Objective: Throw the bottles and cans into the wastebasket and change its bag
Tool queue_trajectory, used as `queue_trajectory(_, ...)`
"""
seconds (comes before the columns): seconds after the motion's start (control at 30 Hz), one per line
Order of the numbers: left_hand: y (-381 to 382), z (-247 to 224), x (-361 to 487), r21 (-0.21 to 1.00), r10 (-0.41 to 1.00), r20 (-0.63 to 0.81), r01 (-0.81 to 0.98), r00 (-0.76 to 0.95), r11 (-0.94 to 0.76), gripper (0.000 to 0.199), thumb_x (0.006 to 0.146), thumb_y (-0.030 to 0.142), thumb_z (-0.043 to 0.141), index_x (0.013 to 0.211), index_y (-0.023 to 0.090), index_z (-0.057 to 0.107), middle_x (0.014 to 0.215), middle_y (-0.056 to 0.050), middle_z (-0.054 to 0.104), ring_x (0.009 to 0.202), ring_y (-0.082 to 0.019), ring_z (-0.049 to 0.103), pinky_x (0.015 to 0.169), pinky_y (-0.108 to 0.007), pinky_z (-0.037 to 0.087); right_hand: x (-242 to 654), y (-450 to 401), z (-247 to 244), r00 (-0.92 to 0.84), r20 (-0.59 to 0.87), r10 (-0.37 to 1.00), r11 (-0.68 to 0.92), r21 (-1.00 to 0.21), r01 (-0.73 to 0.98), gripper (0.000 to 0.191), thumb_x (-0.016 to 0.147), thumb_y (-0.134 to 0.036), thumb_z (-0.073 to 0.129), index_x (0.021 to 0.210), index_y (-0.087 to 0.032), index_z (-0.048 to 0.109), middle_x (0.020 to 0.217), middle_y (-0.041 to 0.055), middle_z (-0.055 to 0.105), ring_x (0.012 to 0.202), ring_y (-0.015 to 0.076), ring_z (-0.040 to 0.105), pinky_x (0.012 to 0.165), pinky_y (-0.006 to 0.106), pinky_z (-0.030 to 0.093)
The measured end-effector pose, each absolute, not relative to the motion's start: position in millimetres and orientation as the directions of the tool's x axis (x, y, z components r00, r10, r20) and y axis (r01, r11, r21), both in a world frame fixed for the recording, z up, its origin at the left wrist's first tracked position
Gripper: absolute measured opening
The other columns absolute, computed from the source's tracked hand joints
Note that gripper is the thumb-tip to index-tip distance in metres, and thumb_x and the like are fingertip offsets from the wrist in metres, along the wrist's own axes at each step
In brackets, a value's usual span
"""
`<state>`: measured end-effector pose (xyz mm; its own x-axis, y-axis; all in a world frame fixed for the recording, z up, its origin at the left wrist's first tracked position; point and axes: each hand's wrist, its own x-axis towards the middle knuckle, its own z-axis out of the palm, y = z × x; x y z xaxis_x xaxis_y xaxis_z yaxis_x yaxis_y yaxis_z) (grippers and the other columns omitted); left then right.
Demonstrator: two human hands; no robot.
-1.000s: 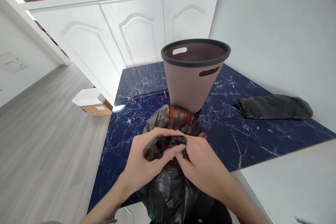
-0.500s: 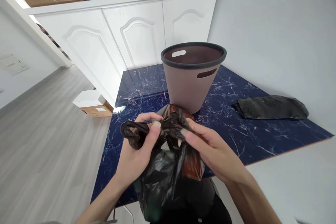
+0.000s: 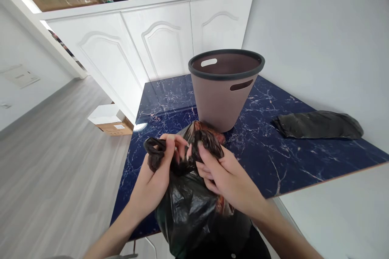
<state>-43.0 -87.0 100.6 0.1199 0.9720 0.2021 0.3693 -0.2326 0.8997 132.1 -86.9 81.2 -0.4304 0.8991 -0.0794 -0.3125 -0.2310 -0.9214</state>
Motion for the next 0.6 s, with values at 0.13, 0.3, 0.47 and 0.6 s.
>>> queue_trajectory(0.13, -95.0, 107.2, -50.7, 0.717, 0.902, 0.427, 0.582, 0.066, -0.383, 0.032, 0.116, 0.039, 0.044, 0.106, 0.025, 0.071, 0.132, -0.007, 0.063, 0.130, -0.025, 0.059, 0.115, -0.039, 0.049, 128.2, -86.5, 88.2, -0.372, -0.155, 0.915, -0.204, -0.974, -0.097, 0.024, 0.103, -0.041, 0.062, 0.091, -0.025, 0.050, 0.070, -0.0071, 0.039, 0.058, 0.0107, 0.040, 0.050, 0.022, 0.036)
queue_trajectory(0.3, -109.7, 116.0, -57.3, 0.495, 0.819, 0.485, 0.676, 0.306, -0.546, 0.033, 0.109, 0.019, 0.047, 0.126, 0.032, 0.071, 0.164, -0.004, 0.049, 0.155, -0.031, 0.045, 0.130, -0.054, 0.041, 131.1, -93.6, 92.7, -0.531, -0.041, 0.846, -0.026, -0.999, 0.036, 0.051, 0.079, -0.017, 0.074, 0.125, -0.025, 0.053, 0.101, 0.0010, 0.068, 0.093, 0.0196, 0.071, 0.080, 0.031, 0.061)
queue_trajectory(0.47, -124.5, 125.7, -50.9, 0.213, 0.766, 0.369, 0.755, 0.526, -0.620, 0.071, 0.102, 0.021, 0.056, 0.167, 0.046, 0.042, 0.187, 0.002, 0.015, 0.171, -0.045, 0.009, 0.130, -0.075, 0.031, 123.8, -99.3, 87.4, -0.550, 0.199, 0.811, 0.300, -0.949, 0.099, 0.085, 0.077, -0.032, 0.087, 0.154, -0.028, 0.051, 0.145, 0.0116, 0.065, 0.138, 0.0343, 0.061, 0.115, 0.051, 0.055)
queue_trajectory(0.6, -129.4, 129.5, -45.3, 0.181, 0.741, 0.386, 0.743, 0.550, -0.645, 0.070, 0.098, 0.026, 0.065, 0.161, 0.051, 0.050, 0.182, 0.008, 0.028, 0.170, -0.047, 0.014, 0.130, -0.079, 0.023, 121.5, -109.3, 79.1, -0.490, 0.208, 0.846, 0.304, -0.944, 0.124, 0.086, 0.086, -0.041, 0.083, 0.164, -0.027, 0.049, 0.149, 0.0149, 0.064, 0.143, 0.0371, 0.058, 0.120, 0.056, 0.051)
